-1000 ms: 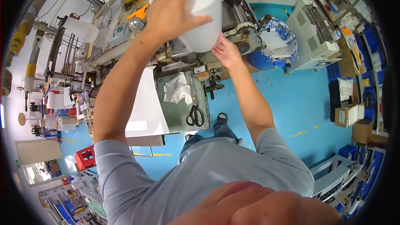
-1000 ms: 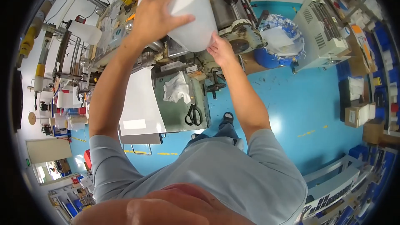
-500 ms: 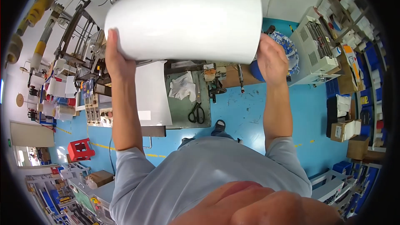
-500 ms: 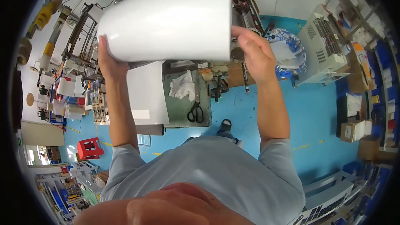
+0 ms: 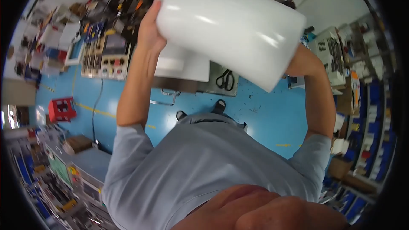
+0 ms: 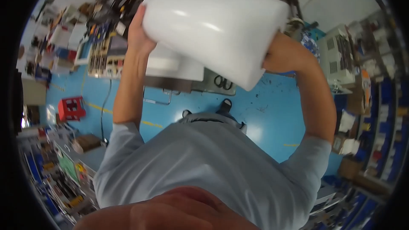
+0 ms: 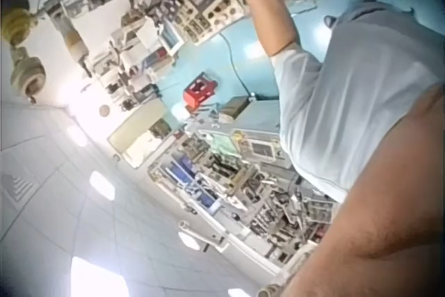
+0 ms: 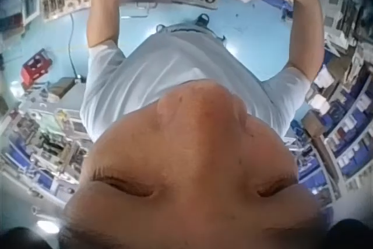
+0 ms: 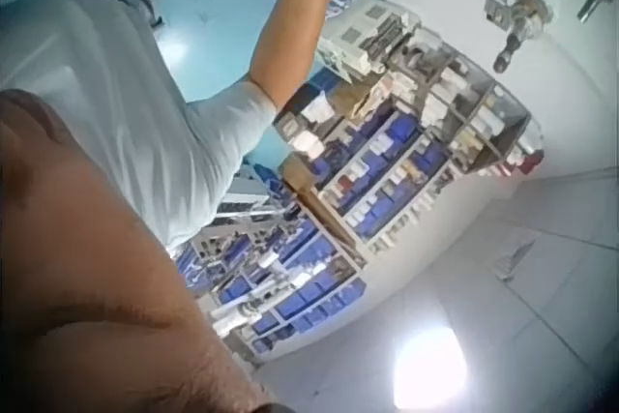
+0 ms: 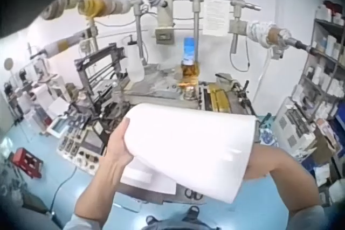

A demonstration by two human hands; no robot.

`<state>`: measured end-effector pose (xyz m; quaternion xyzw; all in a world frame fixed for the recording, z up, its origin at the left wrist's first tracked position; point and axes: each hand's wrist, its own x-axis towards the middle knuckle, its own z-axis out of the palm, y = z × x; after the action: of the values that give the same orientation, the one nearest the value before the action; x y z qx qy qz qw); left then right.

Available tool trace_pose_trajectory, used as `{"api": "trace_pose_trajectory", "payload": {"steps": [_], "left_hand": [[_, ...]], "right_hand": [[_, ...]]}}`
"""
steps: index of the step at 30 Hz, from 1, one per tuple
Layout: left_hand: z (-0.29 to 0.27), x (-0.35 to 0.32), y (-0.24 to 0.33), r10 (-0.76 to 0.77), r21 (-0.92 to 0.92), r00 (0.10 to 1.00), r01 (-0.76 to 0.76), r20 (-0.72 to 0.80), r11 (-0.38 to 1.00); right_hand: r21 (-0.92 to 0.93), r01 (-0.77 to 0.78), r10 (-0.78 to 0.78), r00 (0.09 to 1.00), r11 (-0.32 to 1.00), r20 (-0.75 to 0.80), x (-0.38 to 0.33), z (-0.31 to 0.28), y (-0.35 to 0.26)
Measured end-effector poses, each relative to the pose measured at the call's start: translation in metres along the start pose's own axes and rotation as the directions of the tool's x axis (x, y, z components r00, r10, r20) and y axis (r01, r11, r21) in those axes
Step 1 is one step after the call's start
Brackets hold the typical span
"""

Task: Operating an industrial machine to process and cut large sheets of white material.

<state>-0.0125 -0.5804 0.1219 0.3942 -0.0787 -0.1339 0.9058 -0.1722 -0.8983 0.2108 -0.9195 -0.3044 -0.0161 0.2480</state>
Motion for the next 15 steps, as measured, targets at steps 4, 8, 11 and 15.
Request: {"api": "trace_pose_trajectory", "payload": {"steps": [4,8,11,15], "left_hand": [[-0.01,0.0,0.045,-0.234,0.21,0.97,0.215,0.069,0.954],[-0.003,0.0,0.087,-0.49,0.405,0.73,0.313,0.477,0.859],[-0.002,0.004,0.109,-0.533,0.527,0.633,0.223,0.562,0.82],[-0.026,-0.012,0.089,0.1,0.274,0.843,-0.282,0.529,0.92]], "right_hand": [[-0.106,-0.118,0.098,0.979,0.987,-0.179,0.012,0.062,-0.014],[-0.156,-0.295,0.219,0.899,0.943,-0.378,0.013,0.131,-0.028],[-0.148,-0.403,0.29,0.827,0.903,-0.481,0.009,0.168,-0.037],[-0.14,-0.48,0.34,0.77,0.866,-0.54,0.005,0.193,-0.042]]}}
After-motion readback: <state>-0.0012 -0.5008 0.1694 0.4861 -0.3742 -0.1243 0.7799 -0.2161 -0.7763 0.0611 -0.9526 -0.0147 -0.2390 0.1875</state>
